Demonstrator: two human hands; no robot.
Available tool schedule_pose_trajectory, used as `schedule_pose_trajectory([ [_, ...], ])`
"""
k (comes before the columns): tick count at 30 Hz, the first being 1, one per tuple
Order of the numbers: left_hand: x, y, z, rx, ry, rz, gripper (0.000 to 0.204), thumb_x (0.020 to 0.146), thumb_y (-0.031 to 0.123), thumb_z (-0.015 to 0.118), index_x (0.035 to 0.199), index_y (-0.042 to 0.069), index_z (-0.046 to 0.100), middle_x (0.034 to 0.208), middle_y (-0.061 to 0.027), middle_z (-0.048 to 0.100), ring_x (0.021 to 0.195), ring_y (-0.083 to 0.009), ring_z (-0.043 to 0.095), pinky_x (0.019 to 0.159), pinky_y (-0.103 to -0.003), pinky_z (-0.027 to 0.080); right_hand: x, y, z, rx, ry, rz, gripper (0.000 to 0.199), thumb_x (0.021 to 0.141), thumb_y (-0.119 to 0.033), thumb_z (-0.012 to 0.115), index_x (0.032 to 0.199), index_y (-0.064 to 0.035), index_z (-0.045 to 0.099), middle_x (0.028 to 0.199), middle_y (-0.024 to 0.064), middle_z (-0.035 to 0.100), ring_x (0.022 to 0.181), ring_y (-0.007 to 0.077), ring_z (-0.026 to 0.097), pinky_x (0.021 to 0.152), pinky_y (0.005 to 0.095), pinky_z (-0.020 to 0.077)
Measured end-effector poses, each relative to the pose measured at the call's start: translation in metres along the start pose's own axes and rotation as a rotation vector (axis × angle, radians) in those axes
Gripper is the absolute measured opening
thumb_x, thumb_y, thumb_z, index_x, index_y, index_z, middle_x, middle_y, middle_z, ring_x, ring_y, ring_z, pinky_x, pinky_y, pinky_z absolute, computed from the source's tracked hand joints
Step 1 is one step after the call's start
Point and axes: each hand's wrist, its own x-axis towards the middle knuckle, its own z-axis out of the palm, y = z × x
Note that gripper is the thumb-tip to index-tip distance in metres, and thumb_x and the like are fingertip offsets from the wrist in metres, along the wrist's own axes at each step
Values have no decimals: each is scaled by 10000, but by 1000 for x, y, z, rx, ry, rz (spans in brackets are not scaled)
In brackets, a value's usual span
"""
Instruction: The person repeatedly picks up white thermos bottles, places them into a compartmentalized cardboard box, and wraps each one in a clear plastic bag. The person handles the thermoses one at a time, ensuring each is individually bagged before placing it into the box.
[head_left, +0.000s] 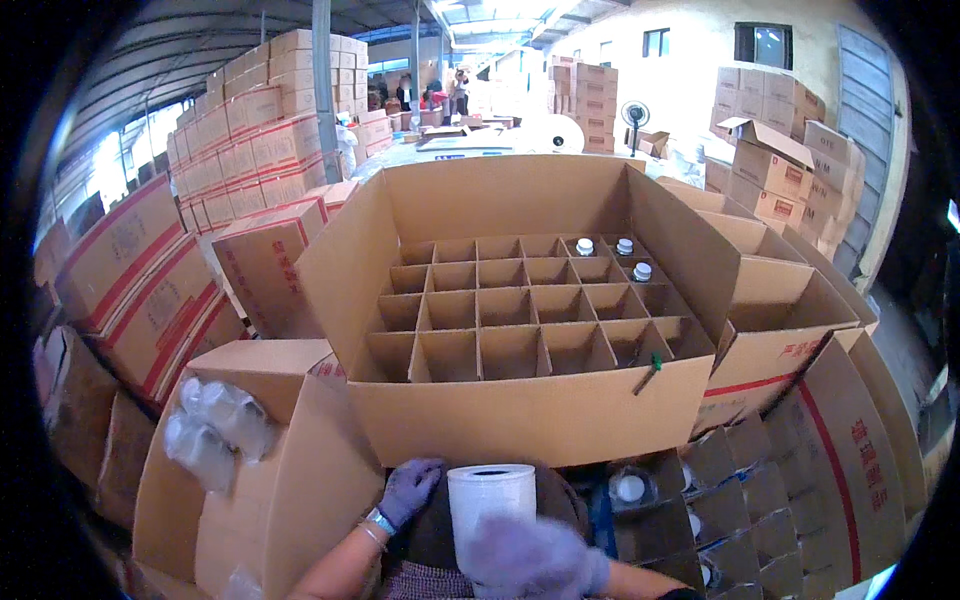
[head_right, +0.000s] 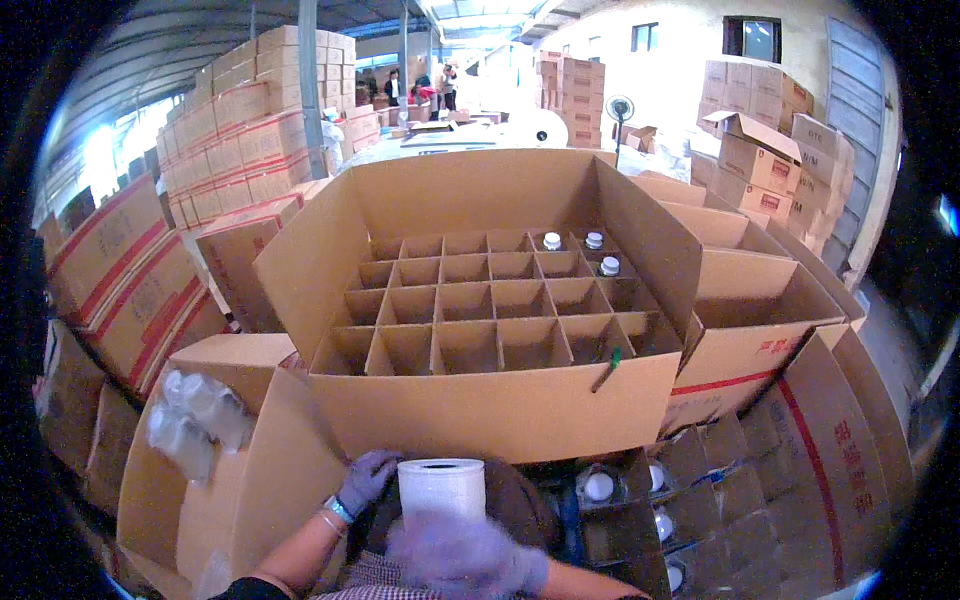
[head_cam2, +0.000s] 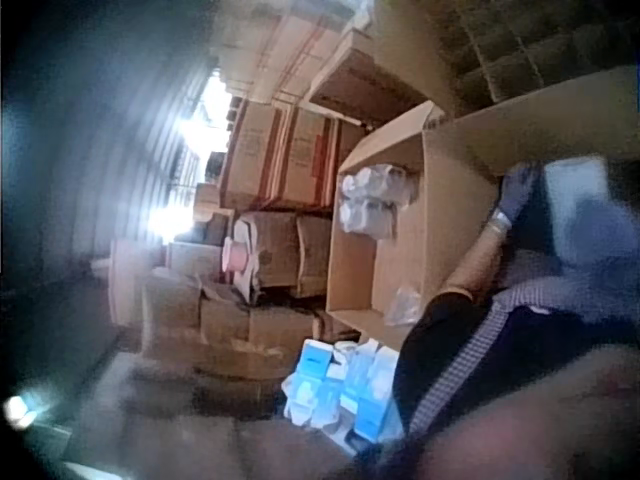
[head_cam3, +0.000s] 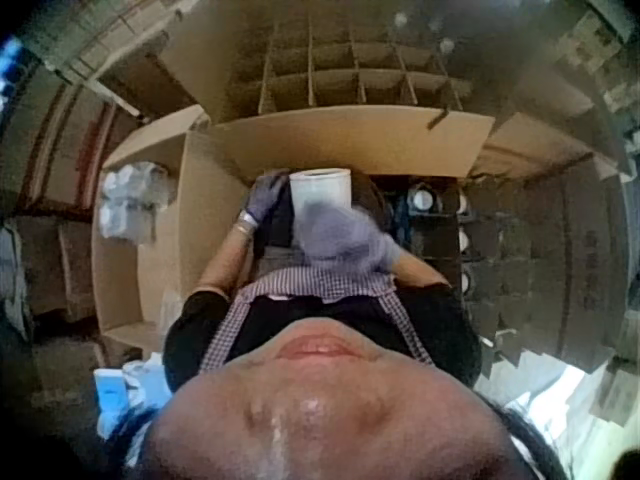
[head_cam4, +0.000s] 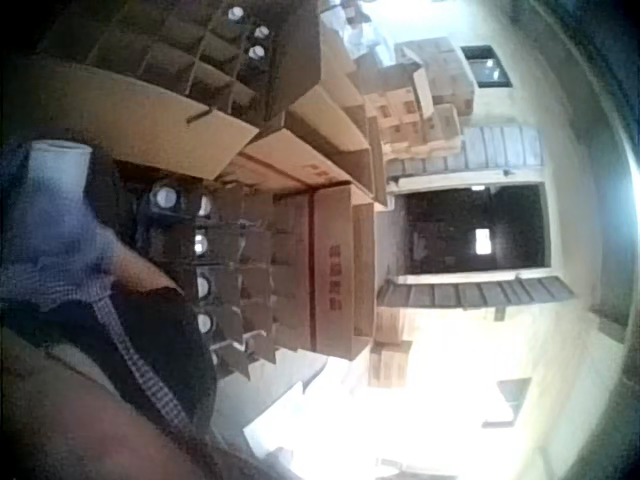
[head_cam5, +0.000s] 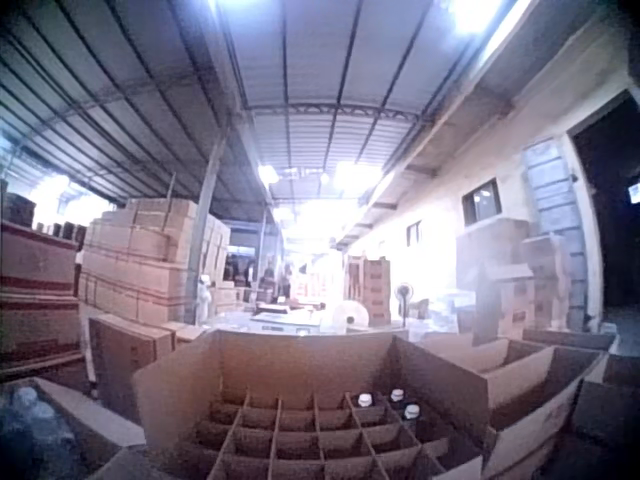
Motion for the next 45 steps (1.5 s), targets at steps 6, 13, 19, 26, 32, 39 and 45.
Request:
schedule_pose_trajectory([
  [6,21,26,8,143,-36,230,347,904,270,630,1196,86,658,1109,-149,675,1058,-322,639,930,-417,499,52,-66,-29,-714,-201,-216,393,897,-225,644,1246,-45,660,1254,156,647,1122,313,632,993,411,482],
  [13,-18,133,19,-462,-639,299,459,943,222,629,1336,15,512,1196,-157,646,1134,-289,623,972,-390,495,16,-175,95,-1037,-968,-908,598,783,-421,744,1237,-61,593,1303,198,548,1246,389,504,1059,550,392],
  [19,-82,157,-24,-1077,-373,-435,627,961,216,644,1468,-29,368,1283,-174,624,1165,-261,616,990,-377,498,24,-149,53,-983,-676,-431,773,683,-405,785,1341,-80,541,1332,170,540,1257,365,495,1114,480,370],
  [26,-97,184,-40,-746,-486,-298,850,861,284,788,1534,21,340,1366,-121,580,1203,-191,579,1061,-348,434,20,-101,5,-1158,-267,-62,726,838,-480,678,1437,-116,491,1431,235,480,1325,385,477,1123,457,378],
  [32,-77,107,-50,-756,-767,-132,701,803,274,822,1410,49,554,1336,-80,625,1237,-182,567,1054,-340,446,3,-133,54,-1062,-698,-735,637,806,-400,707,1352,-108,562,1367,189,552,1276,363,530,1084,490,412],
  [39,-95,164,-6,-848,-543,-135,910,829,328,806,1558,72,324,1377,-102,586,1222,-189,562,1068,-347,428,13,-68,-20,-1187,-267,-359,582,858,-319,670,1390,-146,513,1364,188,535,1261,356,531,1092,419,416],
  [45,-73,121,-33,-903,-778,-244,714,875,243,751,1489,39,450,1300,-84,635,1151,-164,613,1002,-322,483,-9,-107,30,-1041,-549,-432,616,843,-361,692,1376,-99,528,1391,180,520,1267,366,519,1087,437,411],
])
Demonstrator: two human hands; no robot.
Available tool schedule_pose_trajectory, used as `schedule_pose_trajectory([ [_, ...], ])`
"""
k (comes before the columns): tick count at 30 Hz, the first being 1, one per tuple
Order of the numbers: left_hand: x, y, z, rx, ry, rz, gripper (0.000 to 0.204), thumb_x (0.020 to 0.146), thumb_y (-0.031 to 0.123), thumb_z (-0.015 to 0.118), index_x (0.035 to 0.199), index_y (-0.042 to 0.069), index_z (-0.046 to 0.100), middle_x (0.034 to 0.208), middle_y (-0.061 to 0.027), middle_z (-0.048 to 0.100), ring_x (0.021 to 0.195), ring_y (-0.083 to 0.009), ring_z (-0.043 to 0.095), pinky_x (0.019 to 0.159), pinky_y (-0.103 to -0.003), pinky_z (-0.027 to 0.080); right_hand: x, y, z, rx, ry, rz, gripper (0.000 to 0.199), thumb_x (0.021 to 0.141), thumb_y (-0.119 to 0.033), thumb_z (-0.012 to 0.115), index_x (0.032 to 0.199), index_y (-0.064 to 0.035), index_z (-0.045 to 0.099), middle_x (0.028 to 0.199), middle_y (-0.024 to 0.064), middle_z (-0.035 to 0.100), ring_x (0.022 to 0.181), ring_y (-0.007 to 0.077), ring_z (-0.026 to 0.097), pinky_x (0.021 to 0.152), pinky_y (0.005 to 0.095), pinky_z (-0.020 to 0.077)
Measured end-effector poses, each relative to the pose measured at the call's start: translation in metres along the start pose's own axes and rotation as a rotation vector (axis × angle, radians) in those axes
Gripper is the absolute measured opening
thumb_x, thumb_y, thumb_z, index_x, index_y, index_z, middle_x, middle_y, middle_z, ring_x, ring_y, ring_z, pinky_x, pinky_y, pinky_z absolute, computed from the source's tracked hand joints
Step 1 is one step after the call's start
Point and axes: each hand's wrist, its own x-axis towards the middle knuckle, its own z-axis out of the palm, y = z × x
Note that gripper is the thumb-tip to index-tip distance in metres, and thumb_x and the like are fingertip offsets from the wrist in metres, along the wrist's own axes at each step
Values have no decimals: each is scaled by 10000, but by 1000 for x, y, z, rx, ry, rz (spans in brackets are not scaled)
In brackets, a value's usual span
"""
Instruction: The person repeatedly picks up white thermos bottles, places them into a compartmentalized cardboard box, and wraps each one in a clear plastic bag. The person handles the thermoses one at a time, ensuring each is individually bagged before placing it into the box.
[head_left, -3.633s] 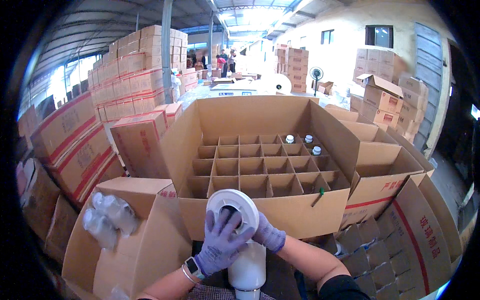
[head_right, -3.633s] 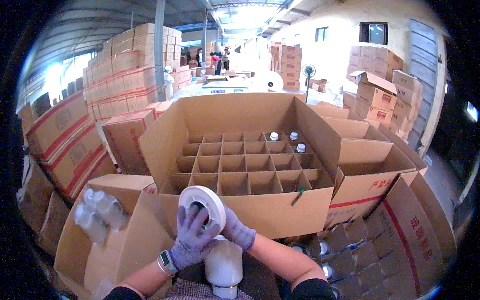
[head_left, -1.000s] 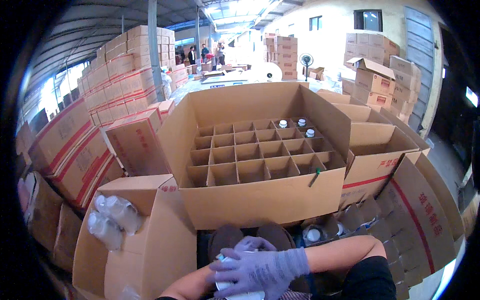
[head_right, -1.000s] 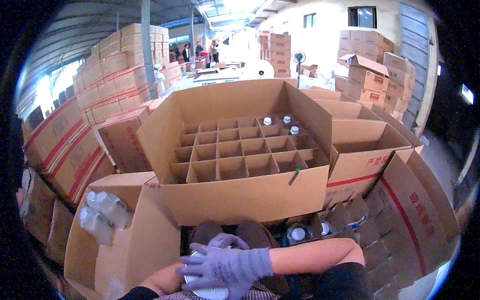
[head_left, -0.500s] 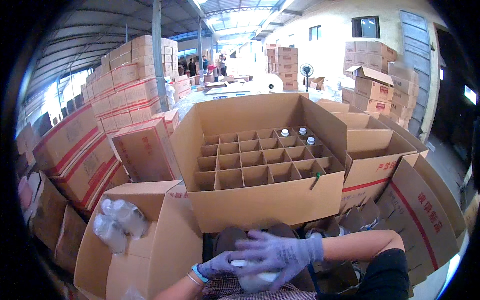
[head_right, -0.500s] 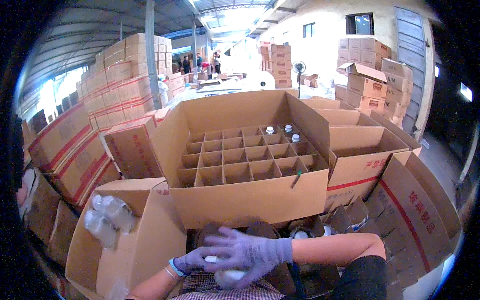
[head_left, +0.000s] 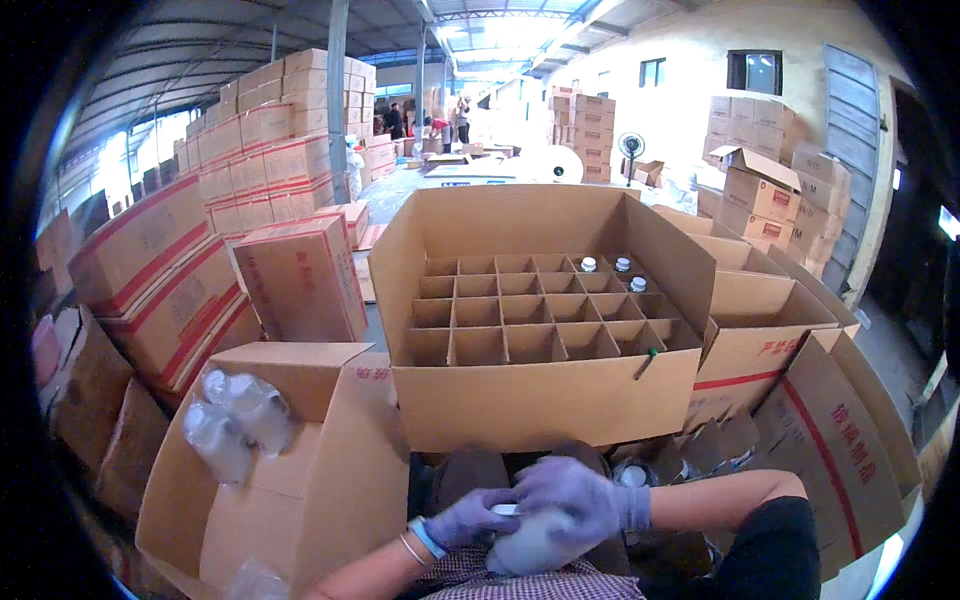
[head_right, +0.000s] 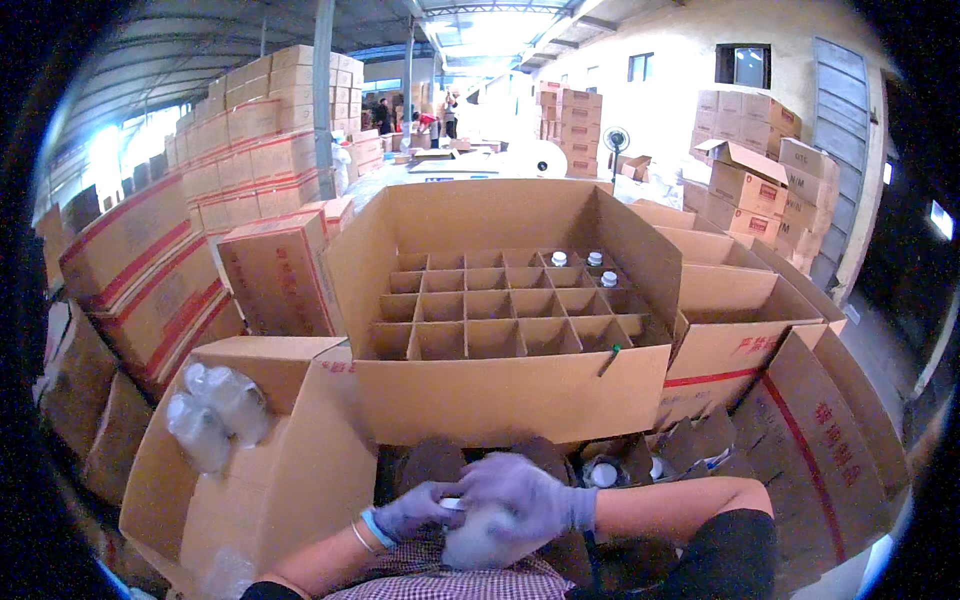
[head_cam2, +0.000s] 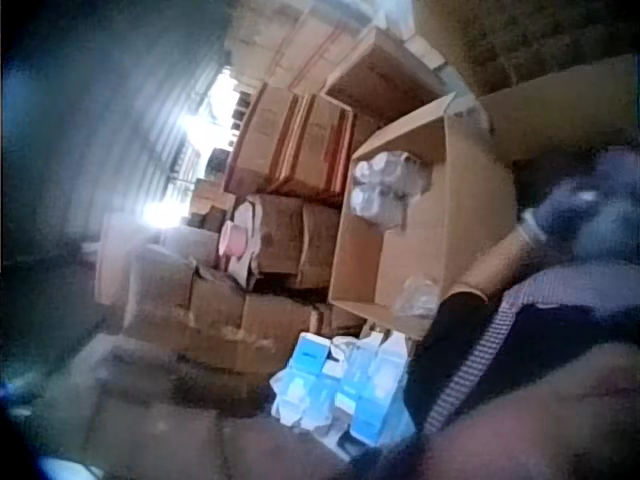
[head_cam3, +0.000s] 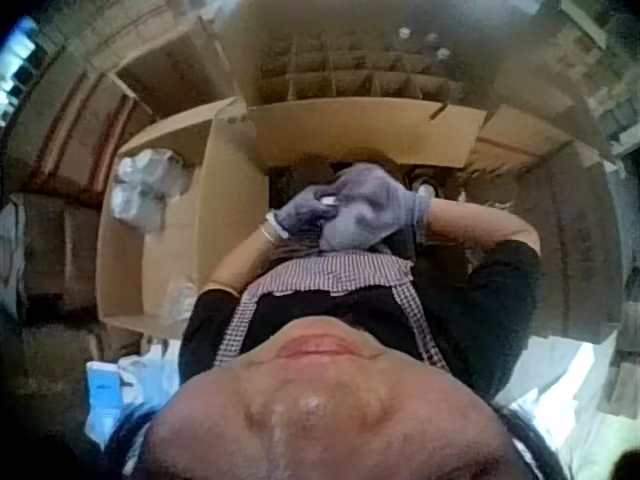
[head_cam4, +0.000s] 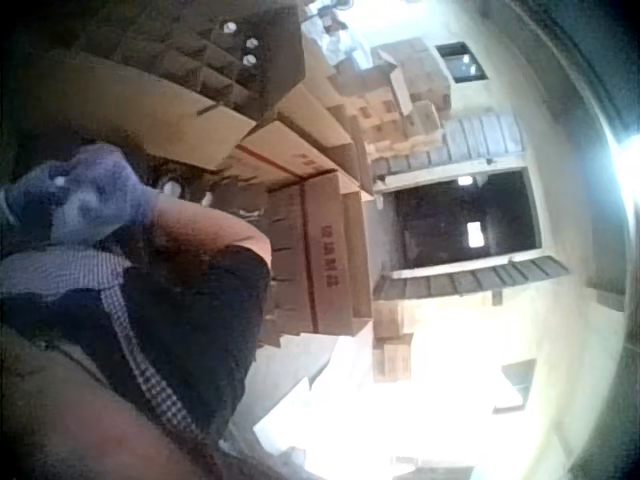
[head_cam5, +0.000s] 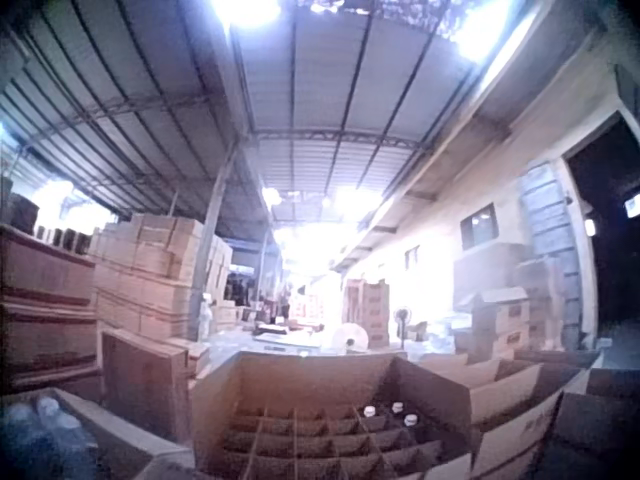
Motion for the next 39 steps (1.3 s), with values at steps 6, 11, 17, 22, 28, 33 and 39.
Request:
schedule_pose_trajectory([
  [6,7,6,56,140,198,170,887,831,278,798,1559,78,333,1338,-102,622,1179,-180,597,1027,-329,456,-27,78,18,-510,193,17,532,864,-260,676,1336,-50,551,1335,171,570,1208,349,566,1048,420,445],
  [11,-16,21,-20,8,-172,46,695,859,182,775,1478,68,482,1312,-47,622,1147,-122,586,993,-302,481,35,-52,-30,-217,-122,-287,658,808,-358,698,1378,-81,520,1388,187,492,1318,410,436,1138,499,311],
  [17,-4,-9,63,282,453,12,861,812,368,803,1521,82,406,1312,-75,630,1162,-133,572,1027,-326,458,12,55,17,476,94,710,485,1018,-368,536,1335,-3,552,1277,126,593,1230,232,541,1063,330,408],
  [22,-1,5,-11,4,-123,316,873,747,298,832,1488,39,449,1278,-48,648,1121,-139,573,1011,-333,462,34,18,-5,-39,-50,-130,834,857,-574,642,1428,1,444,1490,260,400,1375,426,389,1143,562,285],
  [28,29,-23,-12,60,185,345,702,774,274,845,1381,41,580,1296,-100,644,1169,-171,566,1013,-390,463,37,4,-13,-102,-30,-252,872,896,-600,566,1460,38,377,1455,279,438,1325,453,447,1104,538,369],
  [33,43,-28,8,186,522,58,772,767,260,842,1437,49,524,1291,-35,654,1154,-111,567,1014,-326,469,-14,91,11,680,205,371,857,830,-489,749,1464,-17,420,1428,218,486,1265,363,516,1045,461,425],
  [39,44,-33,-61,143,89,98,795,773,212,820,1480,82,478,1231,-72,690,1134,-141,611,1025,-351,482,23,85,-21,-249,-234,-141,947,696,-548,781,1452,-87,445,1543,262,328,1382,550,326,1109,639,293],
])
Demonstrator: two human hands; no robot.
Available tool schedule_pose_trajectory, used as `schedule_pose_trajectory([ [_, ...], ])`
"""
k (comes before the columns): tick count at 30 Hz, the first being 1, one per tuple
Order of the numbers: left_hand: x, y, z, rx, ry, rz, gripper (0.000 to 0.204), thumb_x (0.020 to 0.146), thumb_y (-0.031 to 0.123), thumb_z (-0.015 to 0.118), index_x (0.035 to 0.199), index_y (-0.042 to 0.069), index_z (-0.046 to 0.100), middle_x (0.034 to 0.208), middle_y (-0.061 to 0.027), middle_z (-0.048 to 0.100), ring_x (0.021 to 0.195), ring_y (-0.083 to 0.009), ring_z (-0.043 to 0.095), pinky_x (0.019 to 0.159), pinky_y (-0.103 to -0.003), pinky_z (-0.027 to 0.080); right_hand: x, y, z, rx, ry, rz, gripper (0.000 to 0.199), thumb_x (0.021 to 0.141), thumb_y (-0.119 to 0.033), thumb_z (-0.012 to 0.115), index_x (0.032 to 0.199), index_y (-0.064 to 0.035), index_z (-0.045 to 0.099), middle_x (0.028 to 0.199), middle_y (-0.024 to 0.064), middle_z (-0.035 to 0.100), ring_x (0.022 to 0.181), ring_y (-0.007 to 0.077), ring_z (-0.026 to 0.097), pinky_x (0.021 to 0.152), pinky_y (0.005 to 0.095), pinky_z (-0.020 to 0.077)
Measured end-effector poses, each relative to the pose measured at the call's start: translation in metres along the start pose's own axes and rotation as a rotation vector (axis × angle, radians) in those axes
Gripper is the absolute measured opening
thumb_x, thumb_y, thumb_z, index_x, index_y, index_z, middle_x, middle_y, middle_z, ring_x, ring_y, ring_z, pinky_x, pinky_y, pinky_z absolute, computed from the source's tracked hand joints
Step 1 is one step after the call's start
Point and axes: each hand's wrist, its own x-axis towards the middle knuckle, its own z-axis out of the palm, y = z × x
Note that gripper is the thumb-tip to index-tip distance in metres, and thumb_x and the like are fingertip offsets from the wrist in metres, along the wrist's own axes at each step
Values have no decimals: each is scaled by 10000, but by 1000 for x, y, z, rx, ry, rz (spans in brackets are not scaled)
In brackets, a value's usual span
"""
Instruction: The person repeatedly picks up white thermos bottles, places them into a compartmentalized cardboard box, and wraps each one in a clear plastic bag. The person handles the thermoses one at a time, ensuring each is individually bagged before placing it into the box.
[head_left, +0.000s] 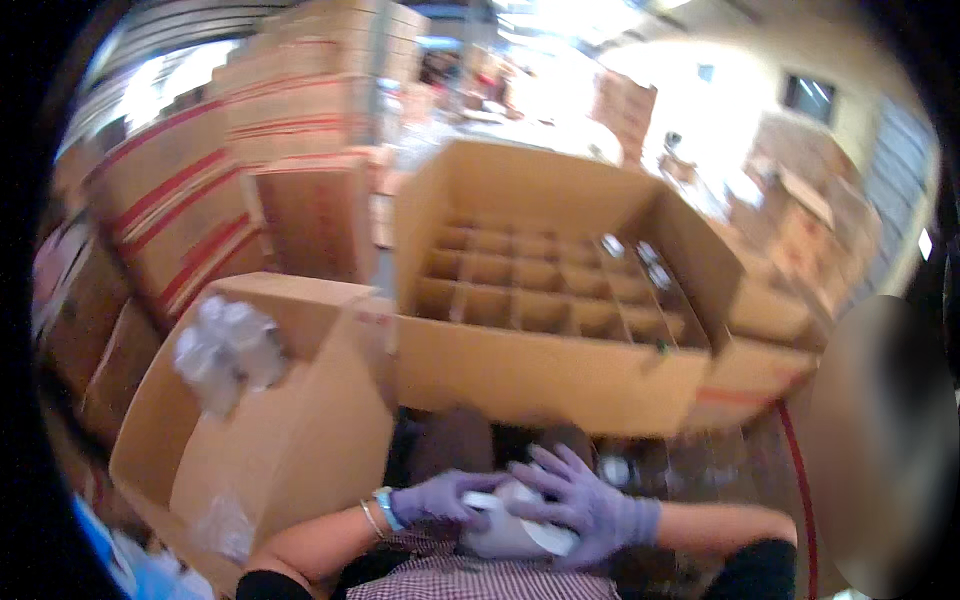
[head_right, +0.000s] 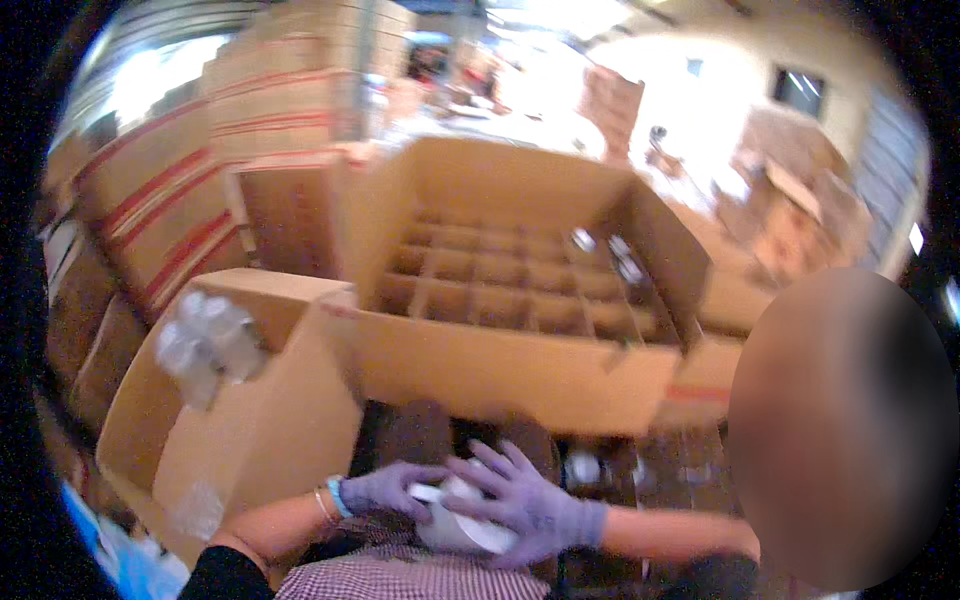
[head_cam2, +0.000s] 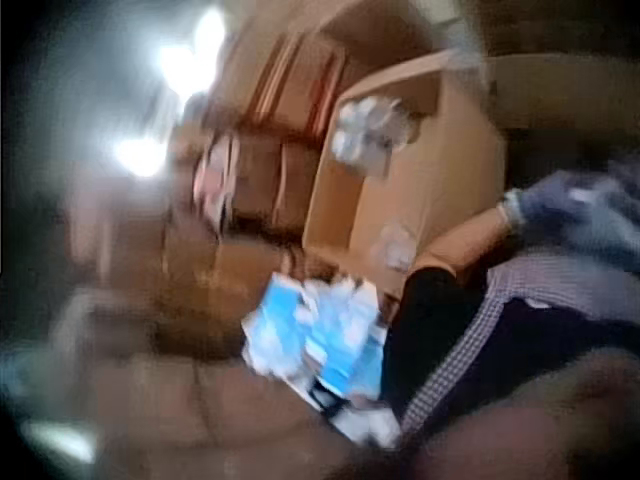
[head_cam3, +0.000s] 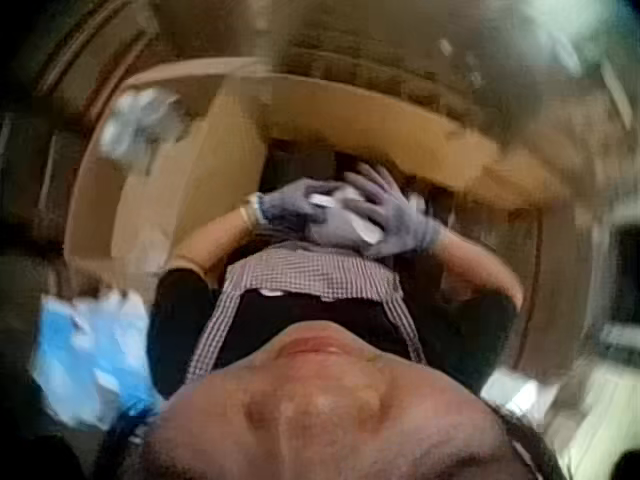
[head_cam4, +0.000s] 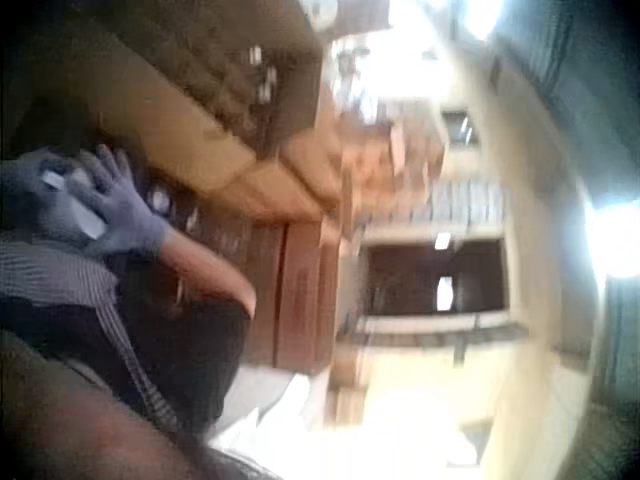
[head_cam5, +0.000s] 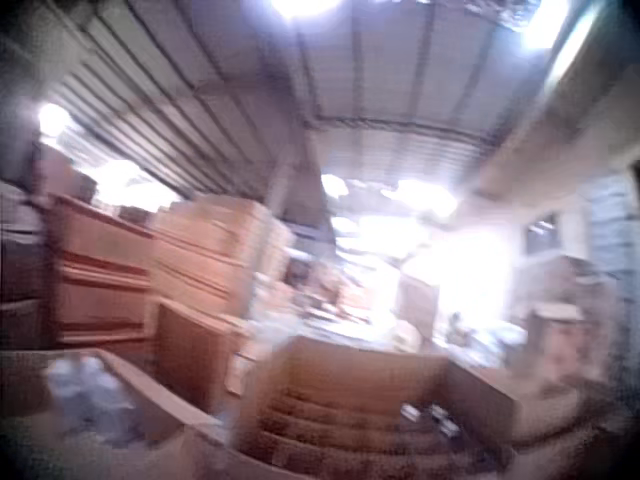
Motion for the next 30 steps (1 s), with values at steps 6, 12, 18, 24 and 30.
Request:
schedule_pose_trajectory([
  [6,47,31,-5,-127,291,-43,770,729,228,863,1399,8,554,1201,-70,700,1055,-136,647,948,-315,522,4,73,0,361,333,228,869,689,-481,760,1396,-58,483,1390,239,494,1271,425,492,1093,519,391],
  [12,4,2,36,-136,412,3,929,742,246,856,1506,-15,396,1287,-95,641,1113,-124,596,973,-294,484,11,117,-37,-277,555,665,426,798,-375,771,1119,-108,685,1061,128,692,976,288,683,839,381,566],
  [18,0,32,24,-181,364,-66,858,769,162,805,1510,1,404,1324,-52,598,1147,-119,549,1012,-293,451,-53,252,-129,-550,-202,1503,391,843,-351,642,1154,-138,746,1227,111,703,1091,318,691,907,451,553],
  [24,-10,31,18,-402,359,-116,866,763,126,784,1525,29,384,1181,1,597,964,-82,525,819,-237,425,-47,255,-139,-155,-302,1478,342,828,-300,709,1055,-47,743,1079,131,735,955,252,705,851,453,563],
  [30,-10,25,-4,-472,235,-61,835,705,190,836,1440,12,483,1161,-20,674,969,-114,645,836,-259,528,-37,142,-151,258,601,697,252,912,-254,660,943,-5,677,899,51,665,855,171,633,836,336,525],
])
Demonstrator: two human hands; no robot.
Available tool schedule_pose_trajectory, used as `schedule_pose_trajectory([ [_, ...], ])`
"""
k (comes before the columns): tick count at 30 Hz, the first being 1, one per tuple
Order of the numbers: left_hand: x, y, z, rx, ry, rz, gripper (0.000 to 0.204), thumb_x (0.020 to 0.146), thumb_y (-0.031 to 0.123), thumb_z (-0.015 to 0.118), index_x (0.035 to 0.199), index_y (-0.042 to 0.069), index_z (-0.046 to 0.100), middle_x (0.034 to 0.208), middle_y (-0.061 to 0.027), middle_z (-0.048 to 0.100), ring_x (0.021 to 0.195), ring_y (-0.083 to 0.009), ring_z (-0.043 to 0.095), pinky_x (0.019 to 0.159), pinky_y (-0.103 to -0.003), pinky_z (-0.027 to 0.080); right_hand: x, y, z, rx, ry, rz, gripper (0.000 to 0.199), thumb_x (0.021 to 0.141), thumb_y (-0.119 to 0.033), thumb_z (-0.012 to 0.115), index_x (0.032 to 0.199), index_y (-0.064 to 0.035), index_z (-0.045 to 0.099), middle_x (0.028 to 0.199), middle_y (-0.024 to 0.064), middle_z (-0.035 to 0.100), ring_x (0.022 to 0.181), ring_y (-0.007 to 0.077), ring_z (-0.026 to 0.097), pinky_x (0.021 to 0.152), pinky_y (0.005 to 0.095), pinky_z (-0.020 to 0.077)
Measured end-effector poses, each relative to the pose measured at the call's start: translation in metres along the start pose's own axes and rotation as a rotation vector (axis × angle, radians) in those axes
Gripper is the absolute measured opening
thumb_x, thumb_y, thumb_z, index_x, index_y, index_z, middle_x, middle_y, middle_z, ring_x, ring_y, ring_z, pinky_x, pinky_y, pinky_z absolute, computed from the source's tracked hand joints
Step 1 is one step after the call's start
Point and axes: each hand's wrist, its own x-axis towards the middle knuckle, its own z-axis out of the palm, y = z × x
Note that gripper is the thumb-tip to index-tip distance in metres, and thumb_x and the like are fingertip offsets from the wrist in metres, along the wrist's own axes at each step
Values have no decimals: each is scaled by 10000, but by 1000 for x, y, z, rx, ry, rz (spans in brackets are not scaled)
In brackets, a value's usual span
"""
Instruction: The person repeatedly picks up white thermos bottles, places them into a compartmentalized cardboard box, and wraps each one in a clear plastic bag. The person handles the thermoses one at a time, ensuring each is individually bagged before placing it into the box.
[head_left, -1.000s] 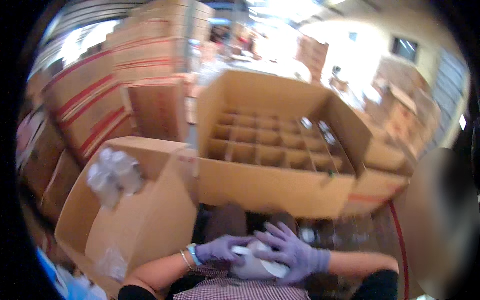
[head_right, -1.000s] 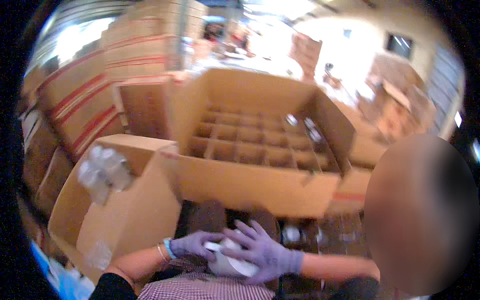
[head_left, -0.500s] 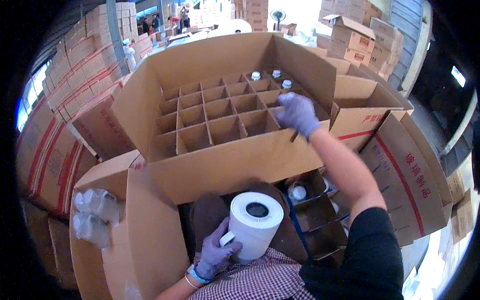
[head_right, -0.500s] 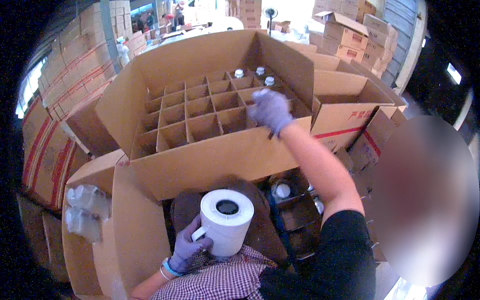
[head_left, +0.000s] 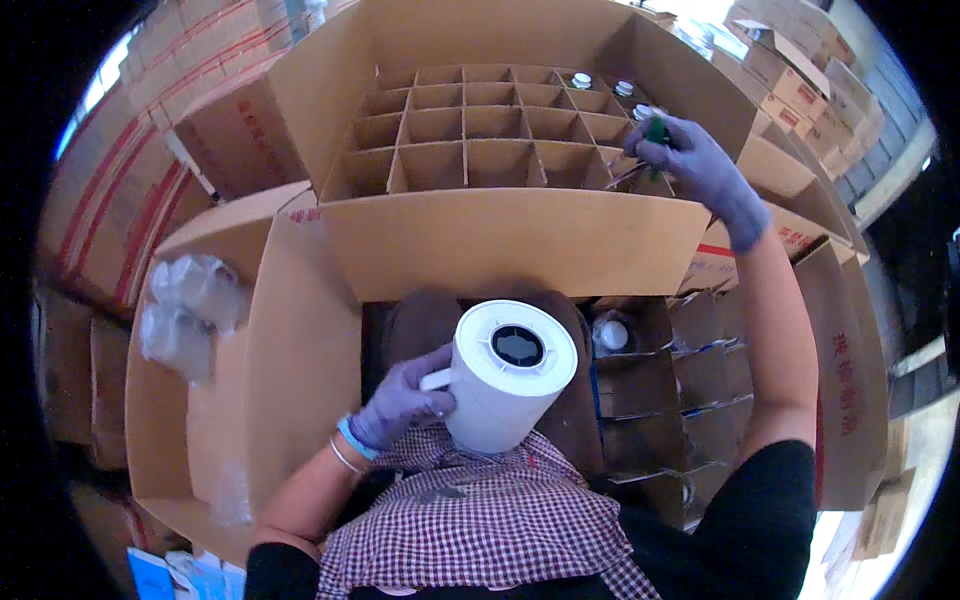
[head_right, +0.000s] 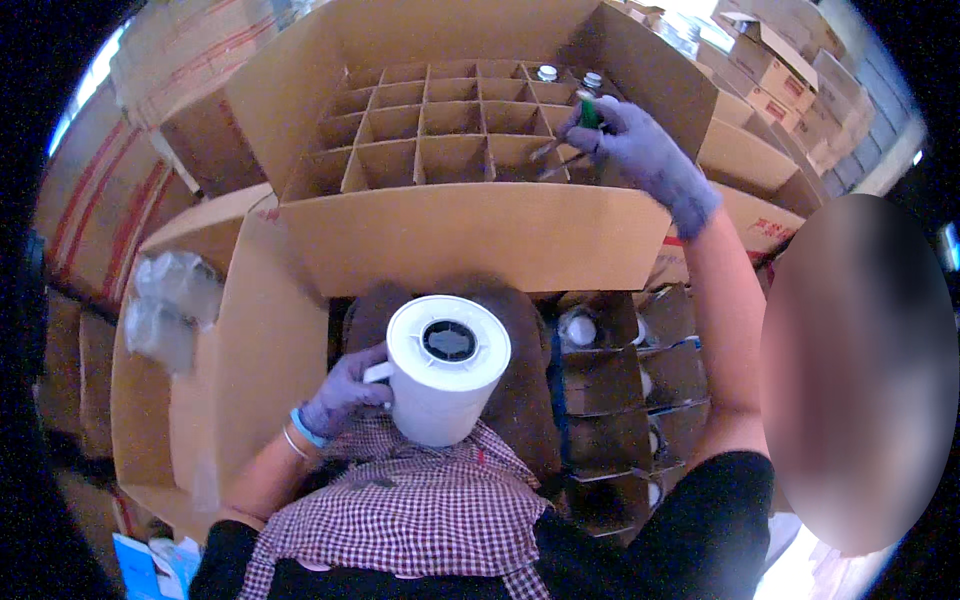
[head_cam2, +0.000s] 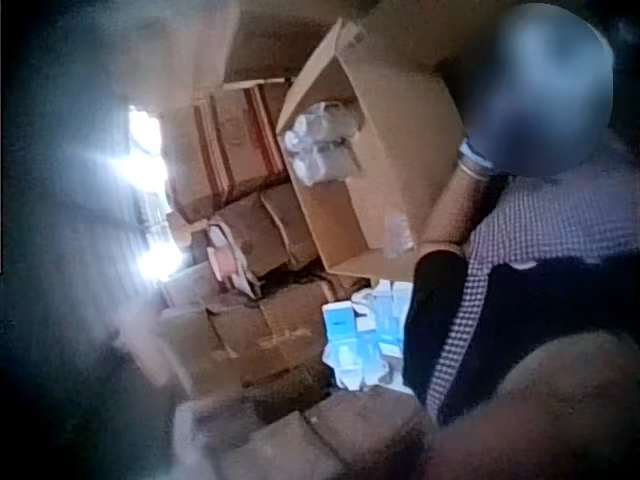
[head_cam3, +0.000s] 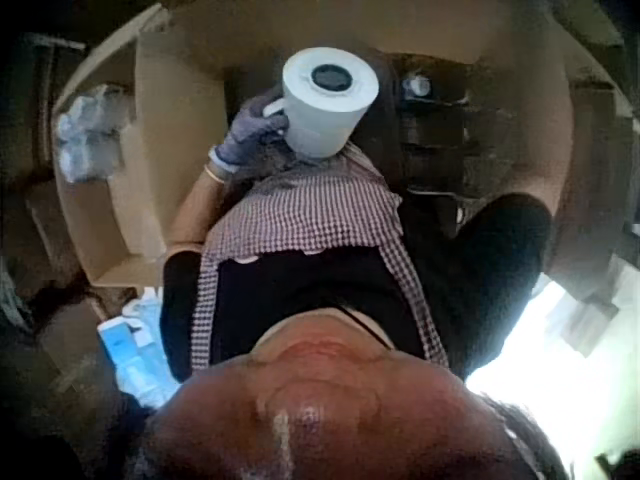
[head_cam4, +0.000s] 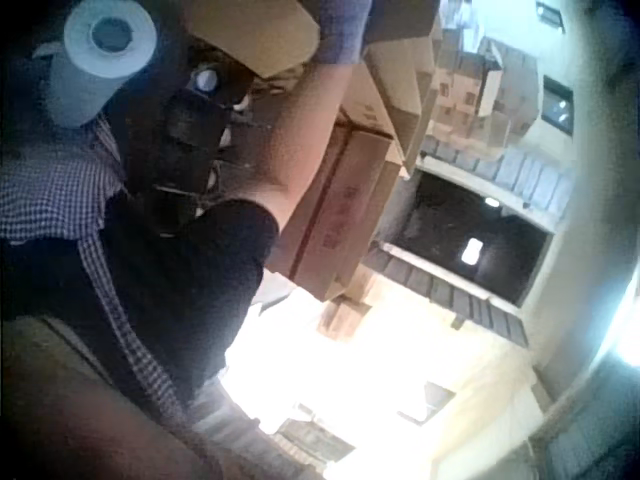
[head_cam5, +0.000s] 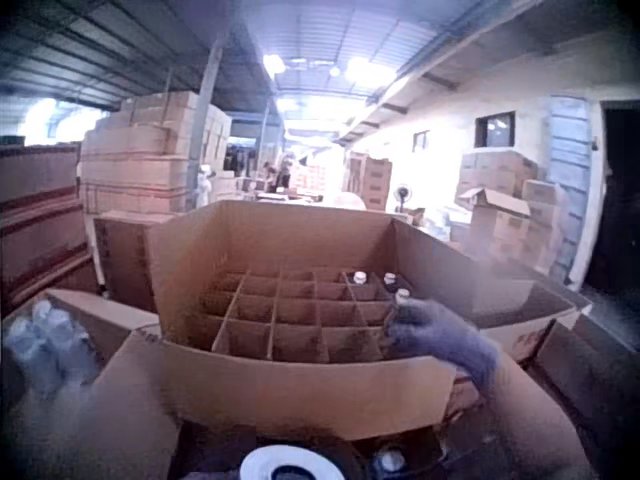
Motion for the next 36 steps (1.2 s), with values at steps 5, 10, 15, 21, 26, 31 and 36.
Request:
schedule_pose_trajectory([
  [5,14,1,-28,53,-297,-51,820,674,226,904,1372,-29,557,1296,-60,646,1171,-165,599,1050,-331,450,-92,-104,70,-81,-384,-524,172,859,-210,687,967,-87,636,1010,65,657,958,243,648,849,369,514],
  [10,23,10,-20,189,-484,-112,905,682,171,851,1474,-19,458,1350,-74,617,1208,-153,561,1093,-319,387,-138,-92,107,-440,-331,-929,221,701,-217,679,884,-142,580,1092,70,608,1146,304,596,989,458,503],
  [15,17,3,-14,153,-453,-85,873,720,203,834,1483,4,458,1331,-63,626,1186,-143,572,1082,-313,399,-159,-93,116,-573,-316,-955,208,695,-228,668,866,-151,579,961,50,587,1024,268,609,930,441,513],
  [21,-20,-27,42,318,160,126,721,797,239,785,1418,-15,520,1291,-96,648,1168,-152,596,1034,-342,462,-156,-78,132,-667,-281,-235,235,870,-306,661,994,-122,581,872,90,654,819,302,681,741,433,540],
  [26,-20,-44,70,223,224,310,855,853,200,749,1547,2,290,1462,-106,495,1309,-172,466,1116,-348,374,-92,-66,129,-571,-295,40,298,916,-353,638,958,-59,609,901,205,694,886,391,674,761,484,533],
  [31,8,-90,28,155,137,374,845,912,228,700,1572,8,220,1535,-110,383,1352,-185,400,1149,-339,324,-37,-7,60,-609,415,-143,325,891,-178,667,1194,-61,653,1015,185,691,863,373,663,791,418,548],
  [36,-50,21,-36,941,-168,244,595,924,372,689,1416,75,532,1377,-162,574,1262,-286,548,1101,-401,411,-1,100,-29,-942,281,127,245,908,-266,603,1011,-53,667,960,248,687,905,450,649,764,538,514],
])
